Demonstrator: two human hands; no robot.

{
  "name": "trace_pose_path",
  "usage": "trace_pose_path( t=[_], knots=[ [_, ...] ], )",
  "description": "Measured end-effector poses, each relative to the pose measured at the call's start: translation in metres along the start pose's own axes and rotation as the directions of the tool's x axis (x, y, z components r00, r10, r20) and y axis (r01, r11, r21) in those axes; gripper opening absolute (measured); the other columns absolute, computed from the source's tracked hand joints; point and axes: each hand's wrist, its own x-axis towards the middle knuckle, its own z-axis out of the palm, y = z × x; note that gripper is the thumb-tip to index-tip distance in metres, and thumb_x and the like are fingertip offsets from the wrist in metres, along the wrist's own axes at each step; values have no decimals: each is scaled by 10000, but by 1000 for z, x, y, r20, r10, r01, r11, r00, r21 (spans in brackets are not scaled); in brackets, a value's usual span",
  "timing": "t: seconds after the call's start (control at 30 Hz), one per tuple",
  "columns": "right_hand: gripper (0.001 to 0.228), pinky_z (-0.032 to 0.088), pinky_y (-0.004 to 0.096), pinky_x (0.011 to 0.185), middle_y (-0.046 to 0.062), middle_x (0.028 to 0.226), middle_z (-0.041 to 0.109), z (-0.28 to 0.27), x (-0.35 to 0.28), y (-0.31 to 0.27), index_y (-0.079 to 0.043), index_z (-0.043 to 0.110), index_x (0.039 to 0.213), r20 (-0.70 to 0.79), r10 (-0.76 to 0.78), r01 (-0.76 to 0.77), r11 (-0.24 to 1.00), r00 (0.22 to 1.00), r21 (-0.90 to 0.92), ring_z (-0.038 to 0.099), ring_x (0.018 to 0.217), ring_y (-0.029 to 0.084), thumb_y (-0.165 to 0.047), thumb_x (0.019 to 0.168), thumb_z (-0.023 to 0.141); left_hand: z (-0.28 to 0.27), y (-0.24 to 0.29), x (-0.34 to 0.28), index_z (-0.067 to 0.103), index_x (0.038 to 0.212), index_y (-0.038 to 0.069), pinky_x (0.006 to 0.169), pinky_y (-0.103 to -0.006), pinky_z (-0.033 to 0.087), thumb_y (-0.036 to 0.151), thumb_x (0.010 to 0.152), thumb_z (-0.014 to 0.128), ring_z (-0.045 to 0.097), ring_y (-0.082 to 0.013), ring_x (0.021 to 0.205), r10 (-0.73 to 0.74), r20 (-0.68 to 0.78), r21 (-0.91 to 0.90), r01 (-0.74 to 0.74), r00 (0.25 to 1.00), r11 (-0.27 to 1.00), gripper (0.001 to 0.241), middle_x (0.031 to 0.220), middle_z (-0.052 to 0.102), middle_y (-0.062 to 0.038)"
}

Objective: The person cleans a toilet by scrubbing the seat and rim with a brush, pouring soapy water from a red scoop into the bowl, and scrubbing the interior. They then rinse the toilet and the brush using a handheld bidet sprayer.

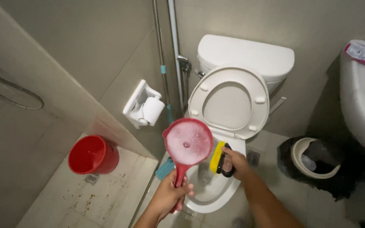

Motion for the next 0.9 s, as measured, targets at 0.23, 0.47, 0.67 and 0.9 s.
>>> trace_pose_path(
  t=[0.23, 0.47, 0.67, 0.9],
  knots=[
    [271, 349, 231, 377, -42, 528, 478, 1, 9, 68, -152, 540, 765, 131, 64, -85, 982, 989, 167, 421, 395, 83, -220, 904, 762, -1, -42, -18, 572, 1159, 122, 303, -300, 279, 249, 976, 619, 395, -131, 302, -56, -95, 14, 58, 994, 998, 228, 475, 441, -23],
    [161, 341, 216, 416, -59, 626, 522, 23, -16, 30, -104, 602, 852, 241, 83, -87, 996, 967, 4, 449, 469, 42, -172, 913, 735, 13, -120, 14, 624, 1082, 76, 308, -334, 296, 312, 1010, 579, 384, -154, 301, -2, -257, -27, -5, 966, 1000, 251, 492, 459, -24],
    [169, 375, 218, 460, -36, 730, 577, 20, -1, 22, -63, 616, 1004, 315, 51, -26, 996, 948, -84, 487, 532, 44, -171, 930, 722, 20, -153, 45, 593, 1021, 53, 314, -341, 354, 295, 1004, 604, 437, -167, 310, 60, -321, -23, -71, 945, 997, 242, 538, 510, -40],
    [257, 376, 233, 443, -29, 690, 552, 37, 25, 31, -98, 611, 1069, 179, 5, 42, 966, 984, -255, 468, 506, 61, -129, 870, 771, -7, -158, 73, 602, 1015, 46, 320, -322, 351, 309, 1005, 595, 453, -152, 328, 86, -325, 31, -81, 942, 996, 263, 557, 515, -44]
  ],
)
